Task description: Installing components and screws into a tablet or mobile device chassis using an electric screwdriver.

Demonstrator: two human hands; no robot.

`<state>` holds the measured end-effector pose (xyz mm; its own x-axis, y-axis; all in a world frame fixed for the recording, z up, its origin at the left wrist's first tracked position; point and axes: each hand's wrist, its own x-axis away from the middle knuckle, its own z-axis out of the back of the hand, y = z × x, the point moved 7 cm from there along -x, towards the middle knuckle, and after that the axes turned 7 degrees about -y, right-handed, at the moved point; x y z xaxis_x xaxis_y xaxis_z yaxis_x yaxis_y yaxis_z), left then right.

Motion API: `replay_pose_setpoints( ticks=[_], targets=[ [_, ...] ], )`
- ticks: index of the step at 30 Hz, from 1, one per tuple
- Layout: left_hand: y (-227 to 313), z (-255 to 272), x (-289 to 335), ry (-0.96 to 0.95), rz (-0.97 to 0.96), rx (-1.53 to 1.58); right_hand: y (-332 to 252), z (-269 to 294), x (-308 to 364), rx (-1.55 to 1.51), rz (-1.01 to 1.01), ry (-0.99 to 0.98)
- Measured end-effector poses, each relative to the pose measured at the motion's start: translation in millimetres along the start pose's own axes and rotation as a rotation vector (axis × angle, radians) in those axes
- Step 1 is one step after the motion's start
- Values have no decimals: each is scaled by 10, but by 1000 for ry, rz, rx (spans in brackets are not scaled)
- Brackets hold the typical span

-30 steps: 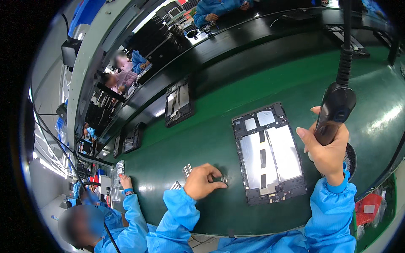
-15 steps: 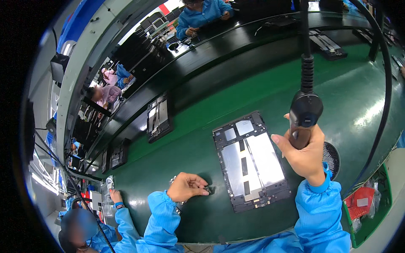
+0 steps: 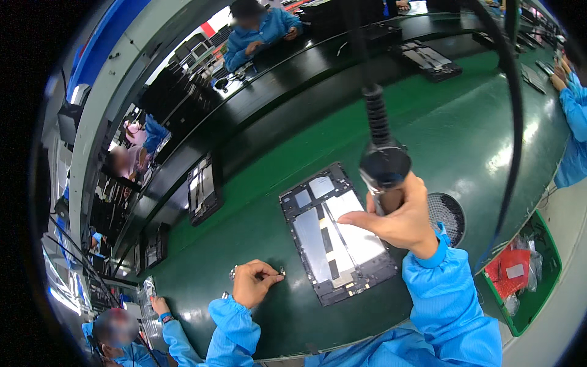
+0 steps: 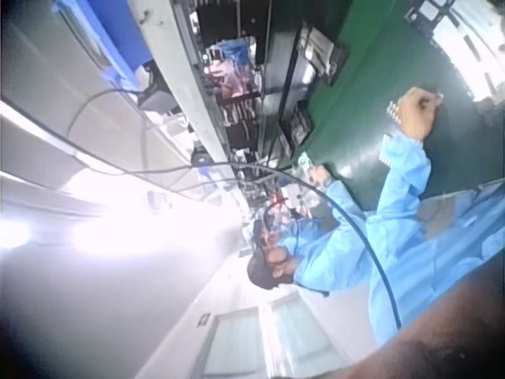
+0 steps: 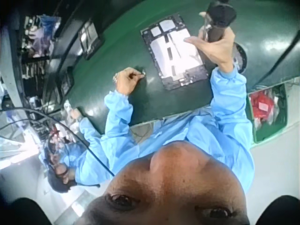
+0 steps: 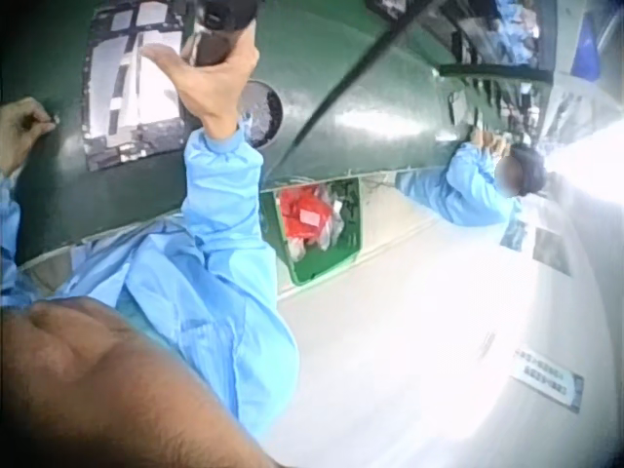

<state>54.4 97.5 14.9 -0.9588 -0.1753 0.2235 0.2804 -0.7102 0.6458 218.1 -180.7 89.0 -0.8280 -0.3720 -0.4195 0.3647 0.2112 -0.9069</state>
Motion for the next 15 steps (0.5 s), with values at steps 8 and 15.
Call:
replay_pose_setpoints(
  ticks=[8,15],
  targets=[
    [495,-84,149,434,-230,282,-72,374,27,-115,-54,217],
    [848,-485,-311,506,-468,439,-278,935,16,-29,144,300]
  ],
)
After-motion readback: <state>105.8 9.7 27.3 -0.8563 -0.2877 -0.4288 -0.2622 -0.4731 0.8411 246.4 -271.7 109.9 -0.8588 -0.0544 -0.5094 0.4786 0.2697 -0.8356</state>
